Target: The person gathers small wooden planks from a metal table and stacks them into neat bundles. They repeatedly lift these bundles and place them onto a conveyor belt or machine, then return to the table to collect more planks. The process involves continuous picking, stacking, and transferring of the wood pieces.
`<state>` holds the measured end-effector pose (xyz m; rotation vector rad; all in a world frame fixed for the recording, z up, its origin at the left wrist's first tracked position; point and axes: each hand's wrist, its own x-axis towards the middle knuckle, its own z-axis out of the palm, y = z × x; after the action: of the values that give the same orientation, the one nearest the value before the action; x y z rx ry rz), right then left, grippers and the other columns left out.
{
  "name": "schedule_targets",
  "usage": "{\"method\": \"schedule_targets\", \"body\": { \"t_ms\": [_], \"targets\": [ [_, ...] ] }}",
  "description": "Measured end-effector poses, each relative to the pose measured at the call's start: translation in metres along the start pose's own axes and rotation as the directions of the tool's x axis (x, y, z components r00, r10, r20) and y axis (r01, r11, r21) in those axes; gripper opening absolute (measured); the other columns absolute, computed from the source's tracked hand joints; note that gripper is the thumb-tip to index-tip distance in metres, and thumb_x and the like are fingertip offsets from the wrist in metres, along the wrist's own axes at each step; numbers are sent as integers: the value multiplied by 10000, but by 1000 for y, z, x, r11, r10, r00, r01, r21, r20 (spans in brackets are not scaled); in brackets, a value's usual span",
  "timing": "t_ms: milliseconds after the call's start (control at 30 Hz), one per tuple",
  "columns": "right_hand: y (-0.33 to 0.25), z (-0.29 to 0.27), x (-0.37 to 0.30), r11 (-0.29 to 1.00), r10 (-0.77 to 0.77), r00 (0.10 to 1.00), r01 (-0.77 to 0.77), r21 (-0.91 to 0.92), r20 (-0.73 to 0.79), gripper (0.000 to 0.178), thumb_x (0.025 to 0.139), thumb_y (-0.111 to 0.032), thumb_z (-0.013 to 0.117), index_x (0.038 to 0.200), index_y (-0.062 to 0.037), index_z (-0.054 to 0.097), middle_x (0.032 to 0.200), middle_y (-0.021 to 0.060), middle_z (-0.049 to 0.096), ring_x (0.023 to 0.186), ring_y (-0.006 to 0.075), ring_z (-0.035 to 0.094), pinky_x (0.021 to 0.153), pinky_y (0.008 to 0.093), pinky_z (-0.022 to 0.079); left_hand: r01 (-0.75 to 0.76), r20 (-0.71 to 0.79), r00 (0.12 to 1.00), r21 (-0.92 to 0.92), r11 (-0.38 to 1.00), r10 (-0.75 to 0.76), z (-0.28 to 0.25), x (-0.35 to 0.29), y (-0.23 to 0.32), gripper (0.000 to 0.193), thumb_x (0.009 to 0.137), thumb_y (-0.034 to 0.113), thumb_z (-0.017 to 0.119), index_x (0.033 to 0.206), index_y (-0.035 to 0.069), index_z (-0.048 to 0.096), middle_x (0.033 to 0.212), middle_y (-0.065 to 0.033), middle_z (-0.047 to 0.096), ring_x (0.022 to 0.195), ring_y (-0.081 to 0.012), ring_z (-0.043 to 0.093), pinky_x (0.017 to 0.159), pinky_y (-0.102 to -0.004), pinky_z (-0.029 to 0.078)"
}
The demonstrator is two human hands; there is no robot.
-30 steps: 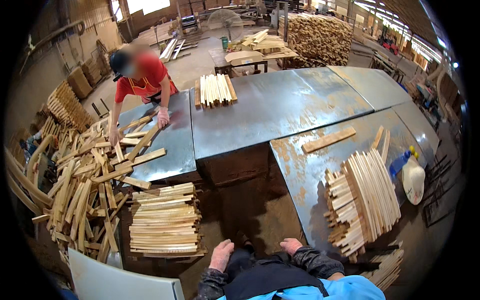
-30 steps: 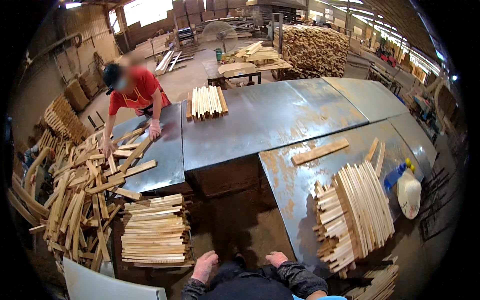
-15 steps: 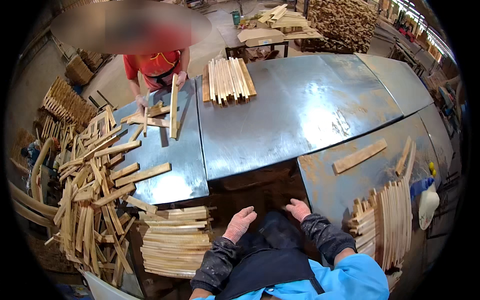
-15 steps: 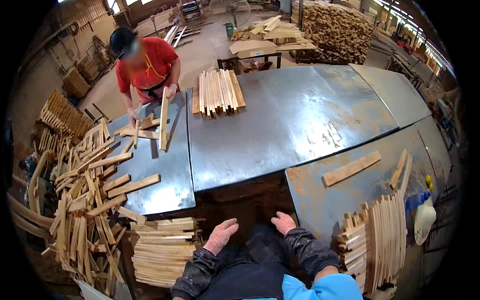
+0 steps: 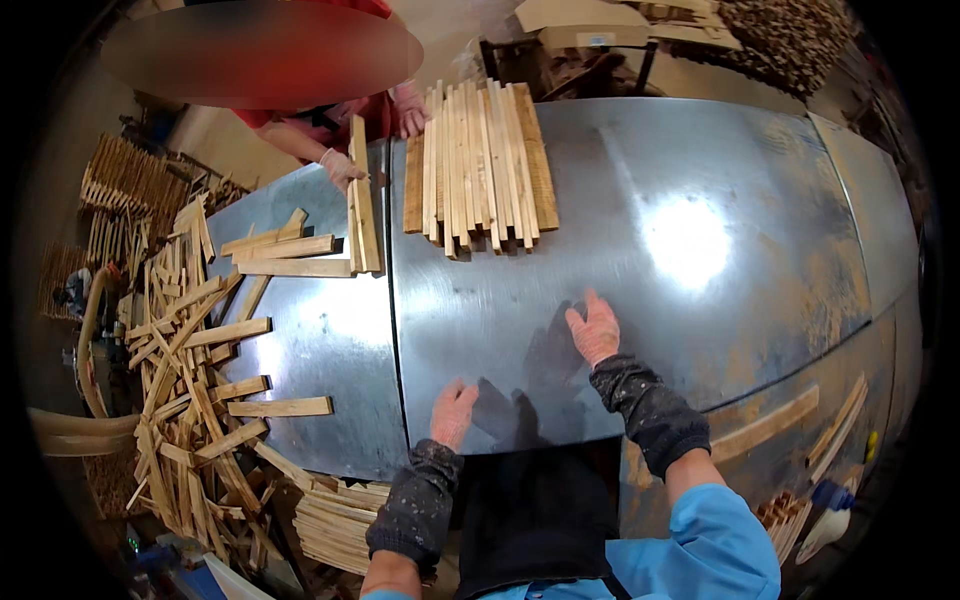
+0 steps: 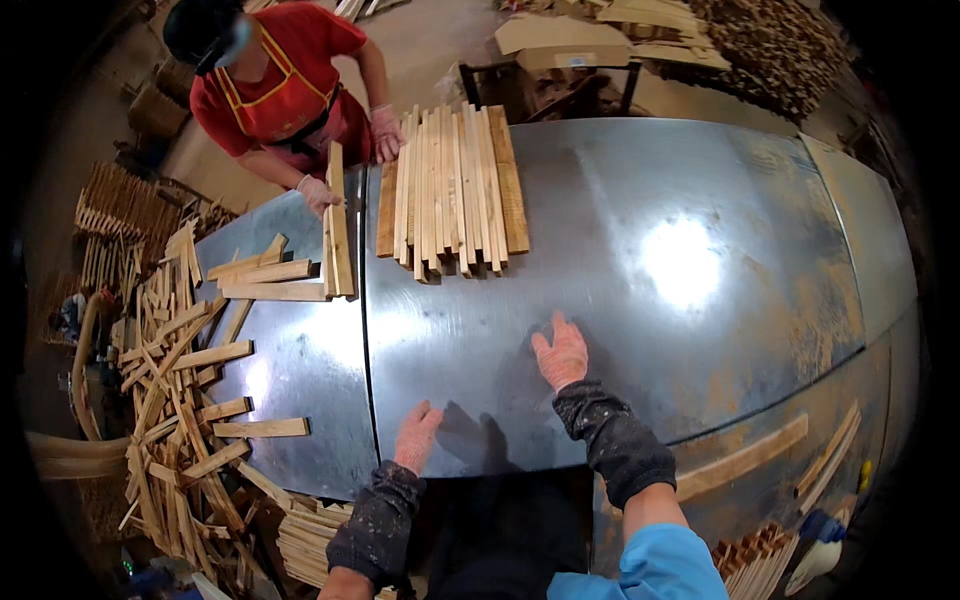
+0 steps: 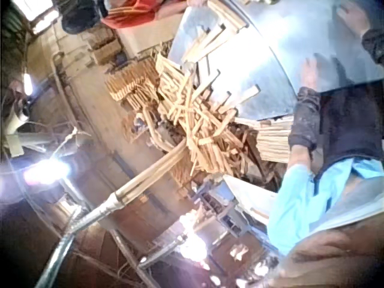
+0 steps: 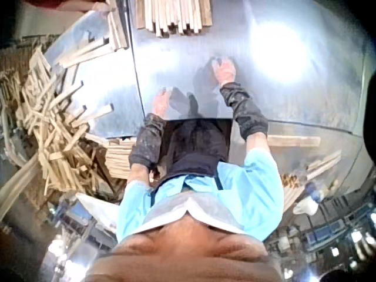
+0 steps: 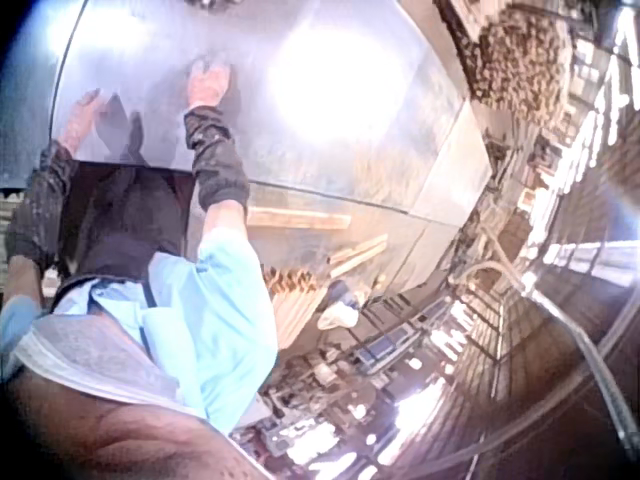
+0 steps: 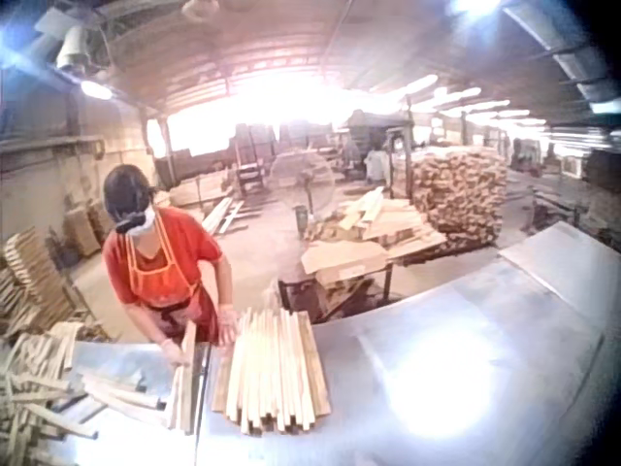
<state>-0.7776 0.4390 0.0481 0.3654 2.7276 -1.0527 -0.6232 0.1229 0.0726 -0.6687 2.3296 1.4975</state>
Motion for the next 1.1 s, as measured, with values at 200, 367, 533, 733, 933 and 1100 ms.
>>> {"method": "schedule_targets", "body": {
  "t_ms": [200,367,533,733,933,1100],
  "targets": [
    [-32,26,117,988,-107,988,93,-124,-108,752,1035,-497,634,1629,-67,466,1563,293,559,1512,462,448,1282,515,322,53,-169,984,-11,999,-54,-1,112,52,377,1013,356,695,1020,-10,606,883,-111,607,851,-236,556,796,-421,487],
    [-58,50,160,986,-165,968,156,-61,-188,725,1056,-475,619,1623,-47,474,1574,284,552,1530,458,427,1290,530,306,73,-209,972,-159,985,-106,7,178,69,651,1021,364,716,1491,-46,527,1347,-198,663,1239,-299,622,1079,-390,477],
    [-76,64,189,955,44,986,7,296,-163,669,1052,-319,666,1596,28,487,1412,227,669,1334,367,604,1165,436,445,60,-438,889,-177,982,-133,12,215,94,743,1020,342,722,1587,-59,458,1552,-254,570,1455,-395,531,1218,-437,418],
    [-87,52,205,643,149,982,-6,765,-117,618,1049,-158,694,1595,46,488,1104,34,655,1010,145,593,974,288,501,-62,-528,825,269,961,201,-33,279,134,889,928,327,769,1637,-43,382,1611,-297,479,1504,-446,449,1269,-473,362],
    [-105,45,231,925,1,994,40,379,-109,703,1042,-304,700,1622,17,466,1372,178,709,1252,309,669,1119,395,497,31,-372,926,234,972,60,-68,365,154,1051,906,420,806,1680,-61,282,1632,-312,467,1500,-440,480,1250,-430,393],
    [-118,59,258,988,-108,993,113,102,-57,817,978,-360,735,1644,3,431,1492,272,626,1352,430,610,1170,466,470,26,-354,934,203,979,49,-64,400,157,1076,899,411,857,1688,-46,285,1646,-297,471,1510,-390,494,1248,-393,401]
  ]
}}
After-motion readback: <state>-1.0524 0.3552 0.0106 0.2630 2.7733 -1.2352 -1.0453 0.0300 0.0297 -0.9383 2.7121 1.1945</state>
